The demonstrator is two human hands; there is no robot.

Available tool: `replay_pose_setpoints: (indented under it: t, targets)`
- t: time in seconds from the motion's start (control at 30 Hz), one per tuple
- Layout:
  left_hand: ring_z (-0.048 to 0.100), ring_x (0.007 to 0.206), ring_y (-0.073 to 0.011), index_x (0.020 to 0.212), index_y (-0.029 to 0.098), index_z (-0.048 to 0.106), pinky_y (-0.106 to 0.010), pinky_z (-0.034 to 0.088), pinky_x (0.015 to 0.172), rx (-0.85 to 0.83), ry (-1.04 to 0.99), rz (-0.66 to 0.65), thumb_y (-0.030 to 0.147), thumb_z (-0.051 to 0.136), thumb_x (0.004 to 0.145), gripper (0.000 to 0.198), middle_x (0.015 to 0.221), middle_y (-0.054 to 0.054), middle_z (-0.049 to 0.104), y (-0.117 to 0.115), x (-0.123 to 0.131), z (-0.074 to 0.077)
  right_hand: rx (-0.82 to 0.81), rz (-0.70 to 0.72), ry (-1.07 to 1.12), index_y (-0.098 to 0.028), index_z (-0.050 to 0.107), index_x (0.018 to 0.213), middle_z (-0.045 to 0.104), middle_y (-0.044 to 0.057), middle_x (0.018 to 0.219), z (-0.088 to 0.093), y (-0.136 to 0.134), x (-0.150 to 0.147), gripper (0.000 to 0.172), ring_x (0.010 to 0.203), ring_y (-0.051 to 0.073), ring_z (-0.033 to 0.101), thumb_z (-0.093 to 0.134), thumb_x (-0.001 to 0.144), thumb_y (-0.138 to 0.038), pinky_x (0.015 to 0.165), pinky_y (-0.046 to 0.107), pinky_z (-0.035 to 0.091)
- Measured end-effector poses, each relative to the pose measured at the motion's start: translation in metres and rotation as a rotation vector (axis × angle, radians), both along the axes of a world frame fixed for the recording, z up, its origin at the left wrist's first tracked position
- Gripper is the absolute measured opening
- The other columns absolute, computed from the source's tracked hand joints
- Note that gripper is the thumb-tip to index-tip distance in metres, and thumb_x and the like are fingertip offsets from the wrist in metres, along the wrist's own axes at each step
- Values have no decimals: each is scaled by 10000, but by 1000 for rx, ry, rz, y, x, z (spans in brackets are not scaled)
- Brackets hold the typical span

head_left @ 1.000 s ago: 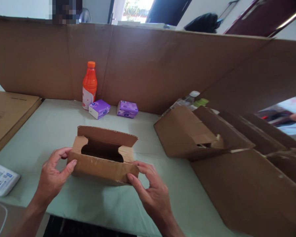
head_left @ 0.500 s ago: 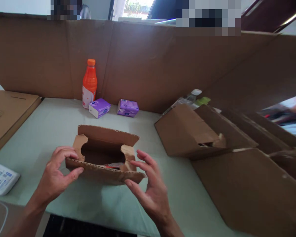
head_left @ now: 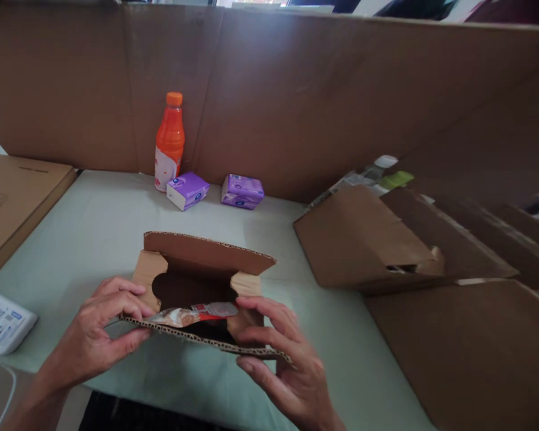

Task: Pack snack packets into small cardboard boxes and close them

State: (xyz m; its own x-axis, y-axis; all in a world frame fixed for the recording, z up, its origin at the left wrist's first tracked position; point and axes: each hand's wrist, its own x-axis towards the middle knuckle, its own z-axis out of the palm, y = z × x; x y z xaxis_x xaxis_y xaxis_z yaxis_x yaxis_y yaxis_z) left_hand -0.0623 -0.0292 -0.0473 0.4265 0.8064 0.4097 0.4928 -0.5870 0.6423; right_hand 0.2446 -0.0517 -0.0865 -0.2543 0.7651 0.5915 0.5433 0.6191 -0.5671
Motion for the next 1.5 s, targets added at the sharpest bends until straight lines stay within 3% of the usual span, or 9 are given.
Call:
replay_pose_setpoints:
  t: [0.23, 0.4, 0.57, 0.63, 0.73, 0.83, 1.0, 1.17, 1.5]
  targets:
    - [670, 1047, -192, 1260, 266, 538, -339, 564, 935, 65, 62, 361, 266, 629, 938, 334, 1135, -39, 669, 4, 24, -10, -24, -279, 93, -231, 580, 1211, 668, 92, 1159, -11, 6, -16, 297, 1109, 242, 644, 677, 942, -311, 945, 421, 544]
    - [480, 1396, -283, 1441, 316, 428, -496, 448, 1147, -11, 86, 349, 294, 579, 960, 505, 1513, -96, 453, 7, 24, -18, -66, -397, 68, -246, 387, 1513, 374, 187, 1579, -15, 9, -16, 743, 1421, 377, 418, 731, 883, -436, 1050, 628, 463]
    - [280, 1536, -360, 1602, 357, 99, -603, 334, 1206, -238, 87, 313, 359, 576, 943, 813, 1679, -111, 226, 14, 17, -24, -233, -325, 148, -261, 170, 1627, 329, 179, 1619, -16, 32, -4, 1018, 1431, 392, 410, 745, 839, -550, 1088, 653, 422]
    - [240, 1548, -380, 1612, 334, 32, -626, 302, 1212, -306, 85, 324, 390, 595, 921, 894, 1700, -129, 165, 16, 16, -25, -209, -314, 171, -257, 267, 1598, 425, 166, 1559, -15, 41, 0, 945, 1384, 374, 472, 757, 835, -525, 1089, 622, 433]
    - [182, 1563, -383, 1616, 290, 2, -634, 249, 1228, -317, 69, 333, 393, 617, 894, 954, 1711, -155, 111, 18, 16, -23, -113, -211, 169, -260, 601, 1321, 650, 105, 1295, -14, 47, 4, 465, 1235, 308, 597, 711, 896, -415, 1043, 530, 491]
    - [178, 1567, -370, 1594, 273, 179, -626, 252, 1230, -263, 56, 304, 354, 617, 879, 843, 1707, -147, 146, 20, 16, -22, -30, -39, 110, -259, 692, 1070, 726, 68, 1096, -13, 42, 6, 180, 1173, 277, 628, 625, 962, -387, 1006, 479, 511]
    - [391, 1483, -365, 1136, 238, 663, -619, 359, 1182, -194, 21, 290, 323, 605, 870, 285, 1630, -111, 368, 22, 16, -29, -52, 0, 12, -250, 668, 1256, 617, 120, 1383, -19, 25, 11, 415, 1373, 333, 503, 551, 977, -534, 1094, 567, 448]
    - [411, 1478, -334, 1197, 215, 627, -587, 388, 1171, -198, -186, 291, 369, 534, 950, 306, 1628, -147, 375, 15, 23, -43, -168, -2, 25, -276, 556, 1424, 186, 120, 1694, -41, 15, 16, 635, 1511, 377, 306, 518, 939, -684, 1097, 578, 450]
    - [451, 1452, -326, 1152, 214, 640, -559, 338, 1202, -205, -439, 444, 402, 535, 949, 296, 1577, -141, 470, 19, 35, -57, -40, -23, 74, -229, 553, 1385, 242, 178, 1656, -50, 26, 3, 617, 1491, 380, 343, 551, 935, -651, 1111, 571, 432]
